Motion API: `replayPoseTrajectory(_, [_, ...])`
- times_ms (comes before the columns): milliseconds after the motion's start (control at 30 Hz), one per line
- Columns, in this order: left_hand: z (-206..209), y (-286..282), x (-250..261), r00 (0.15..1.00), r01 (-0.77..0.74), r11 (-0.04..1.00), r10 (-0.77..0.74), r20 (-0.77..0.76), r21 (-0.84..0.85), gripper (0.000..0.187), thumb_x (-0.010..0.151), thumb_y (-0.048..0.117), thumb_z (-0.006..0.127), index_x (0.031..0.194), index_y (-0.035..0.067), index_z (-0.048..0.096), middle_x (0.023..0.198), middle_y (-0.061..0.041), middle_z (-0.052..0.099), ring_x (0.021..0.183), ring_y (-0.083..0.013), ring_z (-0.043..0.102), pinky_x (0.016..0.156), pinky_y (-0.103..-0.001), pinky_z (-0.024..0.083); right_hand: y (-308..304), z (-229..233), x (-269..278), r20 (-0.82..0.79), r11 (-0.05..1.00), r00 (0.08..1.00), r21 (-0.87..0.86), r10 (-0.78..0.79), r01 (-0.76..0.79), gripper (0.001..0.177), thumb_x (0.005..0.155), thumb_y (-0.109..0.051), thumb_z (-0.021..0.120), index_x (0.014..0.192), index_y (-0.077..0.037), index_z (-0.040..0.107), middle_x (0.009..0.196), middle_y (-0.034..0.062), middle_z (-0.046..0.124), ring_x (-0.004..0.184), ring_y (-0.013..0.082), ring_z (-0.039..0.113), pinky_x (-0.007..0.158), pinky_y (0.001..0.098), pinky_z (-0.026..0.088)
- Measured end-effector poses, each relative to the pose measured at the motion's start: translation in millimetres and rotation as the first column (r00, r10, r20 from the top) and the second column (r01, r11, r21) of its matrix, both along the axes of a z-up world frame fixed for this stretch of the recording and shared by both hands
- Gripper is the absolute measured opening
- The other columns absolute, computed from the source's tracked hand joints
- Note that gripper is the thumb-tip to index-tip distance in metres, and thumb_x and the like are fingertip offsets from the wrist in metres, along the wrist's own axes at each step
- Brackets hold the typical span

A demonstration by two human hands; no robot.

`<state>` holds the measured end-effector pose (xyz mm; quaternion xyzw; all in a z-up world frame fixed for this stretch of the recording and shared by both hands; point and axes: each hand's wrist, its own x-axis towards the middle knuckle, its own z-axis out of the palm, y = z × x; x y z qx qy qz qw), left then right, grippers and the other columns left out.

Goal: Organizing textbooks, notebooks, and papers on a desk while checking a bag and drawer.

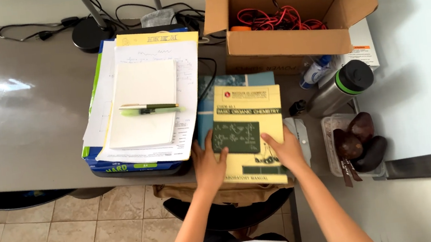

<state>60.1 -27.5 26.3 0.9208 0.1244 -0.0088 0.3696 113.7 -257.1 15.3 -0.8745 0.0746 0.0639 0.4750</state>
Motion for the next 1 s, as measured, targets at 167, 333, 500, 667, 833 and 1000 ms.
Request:
replayPoseTrajectory(167, [3,5,-42,0.999,0.039,0.995,-0.041,-0.021,-0.095,0.082,0.089,0.029,0.075,0.156,0.015,0.03,0.151,-0.031,0.032,0.142,-0.0512,0.032,0.112,-0.056,0.037,-24,-6,-29,-0.155,0.998,0.988,-0.064,0.009,-0.019,0.075,0.083,-0.051,0.074,0.136,-0.001,0.054,0.114,0.018,0.074,0.102,0.0271,0.075,0.09,0.0401,0.057])
replayPoseTrajectory(333, [19,10,-58,0.995,-0.061,0.956,0.038,-0.087,-0.286,0.094,0.078,0.024,0.08,0.157,0.013,0.03,0.147,-0.019,0.044,0.125,-0.0395,0.057,0.103,-0.046,0.051,-41,-28,-60,-0.345,0.996,0.938,0.093,0.015,0.018,0.074,0.084,-0.054,0.071,0.131,0.003,0.061,0.105,0.0202,0.079,0.091,0.0248,0.079,0.081,0.0364,0.061])
replayPoseTrajectory(500, [-35,24,-59,0.982,-0.154,0.775,0.049,-0.184,-0.613,0.098,0.073,0.026,0.088,0.151,0.008,0.03,0.129,-0.02,0.066,0.113,-0.0287,0.07,0.094,-0.037,0.056,-34,-23,-76,-0.47,0.856,0.881,0.428,-0.063,0.29,0.077,0.084,-0.047,0.073,0.136,0.007,0.056,0.101,0.0247,0.076,0.073,0.0224,0.072,0.055,0.0308,0.058])
replayPoseTrajectory(667, [-25,21,-49,0.936,-0.288,0.682,0.052,-0.348,-0.672,0.091,0.076,0.034,0.085,0.149,0.007,0.038,0.127,-0.02,0.069,0.115,-0.0301,0.071,0.095,-0.037,0.057,-26,-19,-84,-0.376,0.841,0.917,0.445,-0.136,0.307,0.075,0.085,-0.042,0.072,0.14,0.002,0.047,0.108,0.0196,0.075,0.079,0.0188,0.075,0.06,0.0298,0.06])
replayPoseTrajectory(833, [-21,14,-55,0.892,-0.377,0.567,0.012,-0.451,-0.732,0.084,0.081,0.042,0.08,0.151,0.008,0.046,0.131,-0.016,0.068,0.119,-0.027,0.069,0.097,-0.038,0.056,-42,-52,-101,-0.27,0.817,0.954,0.515,-0.133,0.259,0.066,0.089,-0.036,0.071,0.139,0.001,0.049,0.111,0.0158,0.073,0.087,0.0169,0.075,0.069,0.0293,0.061])
replayPoseTrajectory(1000, [-15,-2,-71,0.974,-0.052,0.677,-0.128,-0.187,-0.735,0.073,0.08,0.02,0.085,0.141,0.002,0.049,0.122,-0.016,0.073,0.112,-0.0234,0.071,0.096,-0.036,0.057,-58,-88,-137,-0.253,0.724,0.926,0.577,-0.282,0.378,0.052,0.094,-0.026,0.066,0.137,0.001,0.054,0.111,0.0157,0.072,0.088,0.0212,0.071,0.071,0.0344,0.058])
